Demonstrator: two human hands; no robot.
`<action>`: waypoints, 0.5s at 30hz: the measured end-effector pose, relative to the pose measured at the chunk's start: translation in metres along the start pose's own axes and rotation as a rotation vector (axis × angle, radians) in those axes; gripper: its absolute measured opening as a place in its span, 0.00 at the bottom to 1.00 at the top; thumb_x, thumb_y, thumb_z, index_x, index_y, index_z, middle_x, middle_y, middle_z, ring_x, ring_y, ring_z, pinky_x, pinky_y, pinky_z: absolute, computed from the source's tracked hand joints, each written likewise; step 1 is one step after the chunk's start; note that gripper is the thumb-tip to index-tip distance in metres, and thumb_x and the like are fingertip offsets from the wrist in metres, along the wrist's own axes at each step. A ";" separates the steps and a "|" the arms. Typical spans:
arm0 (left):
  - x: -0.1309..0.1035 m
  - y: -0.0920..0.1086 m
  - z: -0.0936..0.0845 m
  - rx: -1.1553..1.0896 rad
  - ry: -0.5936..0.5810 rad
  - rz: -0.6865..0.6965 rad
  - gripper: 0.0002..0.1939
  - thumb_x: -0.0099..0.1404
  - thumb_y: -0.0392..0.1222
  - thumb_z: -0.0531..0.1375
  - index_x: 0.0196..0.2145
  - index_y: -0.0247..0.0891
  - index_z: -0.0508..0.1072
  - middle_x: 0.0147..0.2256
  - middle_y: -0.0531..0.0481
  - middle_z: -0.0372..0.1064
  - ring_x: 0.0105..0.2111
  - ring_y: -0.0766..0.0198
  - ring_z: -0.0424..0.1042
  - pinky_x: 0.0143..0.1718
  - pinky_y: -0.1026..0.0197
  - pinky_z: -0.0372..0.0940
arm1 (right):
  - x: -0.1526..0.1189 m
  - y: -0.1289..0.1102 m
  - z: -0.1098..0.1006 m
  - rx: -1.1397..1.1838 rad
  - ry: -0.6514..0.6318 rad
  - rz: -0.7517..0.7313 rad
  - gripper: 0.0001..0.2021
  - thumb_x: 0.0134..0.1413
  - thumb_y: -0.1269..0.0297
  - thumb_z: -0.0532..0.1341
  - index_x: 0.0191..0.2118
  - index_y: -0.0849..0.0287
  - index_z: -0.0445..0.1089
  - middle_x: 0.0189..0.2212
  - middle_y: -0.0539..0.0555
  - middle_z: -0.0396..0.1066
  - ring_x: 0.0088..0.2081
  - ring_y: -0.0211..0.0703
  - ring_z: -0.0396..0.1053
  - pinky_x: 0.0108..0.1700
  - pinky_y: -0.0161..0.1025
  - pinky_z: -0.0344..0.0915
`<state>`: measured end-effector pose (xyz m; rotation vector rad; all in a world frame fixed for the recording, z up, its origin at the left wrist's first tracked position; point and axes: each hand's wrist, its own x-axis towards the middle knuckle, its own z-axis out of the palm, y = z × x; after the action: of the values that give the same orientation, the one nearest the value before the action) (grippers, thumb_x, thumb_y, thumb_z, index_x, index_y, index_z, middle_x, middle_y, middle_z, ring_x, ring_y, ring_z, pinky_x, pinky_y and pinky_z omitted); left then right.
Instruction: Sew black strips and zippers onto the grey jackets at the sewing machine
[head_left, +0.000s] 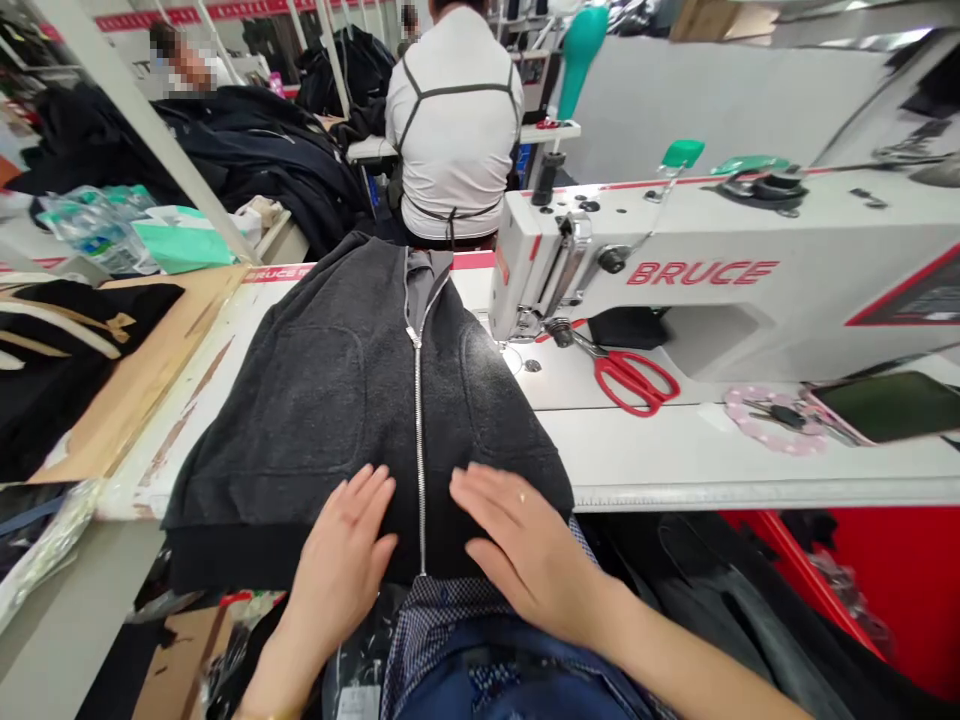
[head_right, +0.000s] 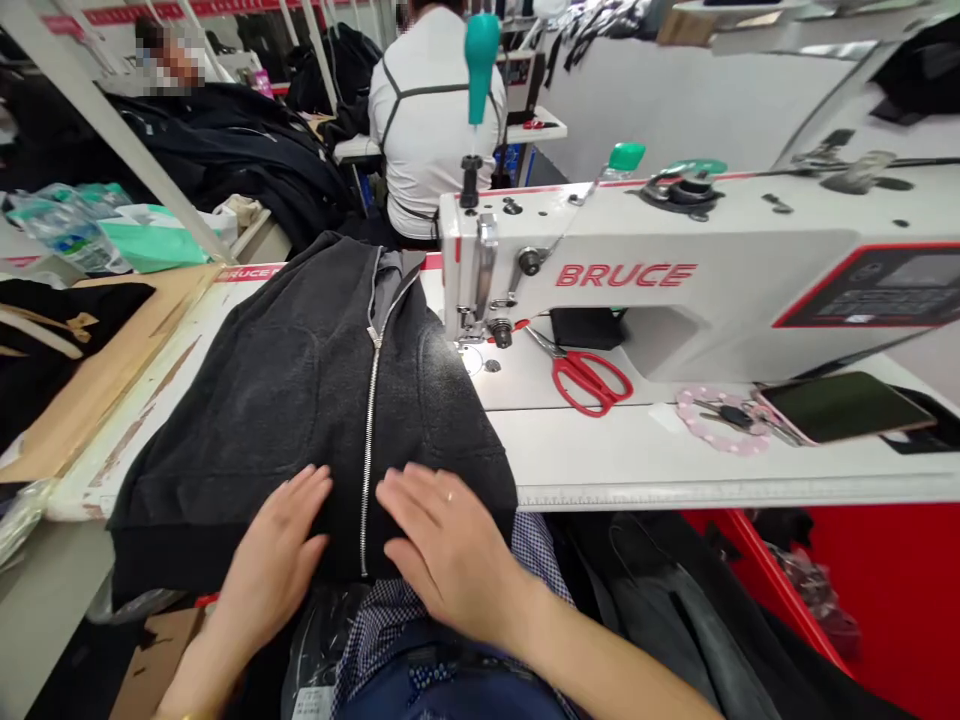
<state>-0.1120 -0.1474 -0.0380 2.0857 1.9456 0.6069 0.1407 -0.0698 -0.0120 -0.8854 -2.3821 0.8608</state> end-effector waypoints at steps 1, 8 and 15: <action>0.016 -0.003 0.002 0.155 -0.020 0.049 0.23 0.62 0.43 0.49 0.54 0.37 0.60 0.56 0.45 0.56 0.56 0.51 0.54 0.56 0.46 0.51 | 0.010 0.008 0.004 -0.202 0.008 -0.032 0.21 0.59 0.58 0.48 0.55 0.61 0.57 0.55 0.60 0.57 0.56 0.51 0.53 0.54 0.52 0.52; 0.024 -0.072 -0.029 0.601 0.087 -0.164 0.26 0.66 0.44 0.40 0.55 0.21 0.56 0.56 0.34 0.53 0.56 0.51 0.53 0.53 0.48 0.52 | 0.009 0.053 0.029 -0.722 0.051 -0.003 0.32 0.57 0.48 0.46 0.60 0.67 0.48 0.60 0.61 0.45 0.60 0.54 0.43 0.56 0.54 0.46; 0.014 -0.081 -0.029 0.555 0.137 -0.235 0.25 0.67 0.43 0.38 0.57 0.27 0.55 0.57 0.39 0.52 0.57 0.53 0.51 0.54 0.48 0.50 | 0.000 0.057 0.024 -0.769 0.098 0.054 0.35 0.58 0.45 0.39 0.61 0.70 0.42 0.59 0.64 0.46 0.59 0.57 0.44 0.54 0.58 0.46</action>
<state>-0.1971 -0.1287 -0.0450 2.0843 2.6263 0.1710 0.1500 -0.0452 -0.0682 -1.2261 -2.6195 -0.1295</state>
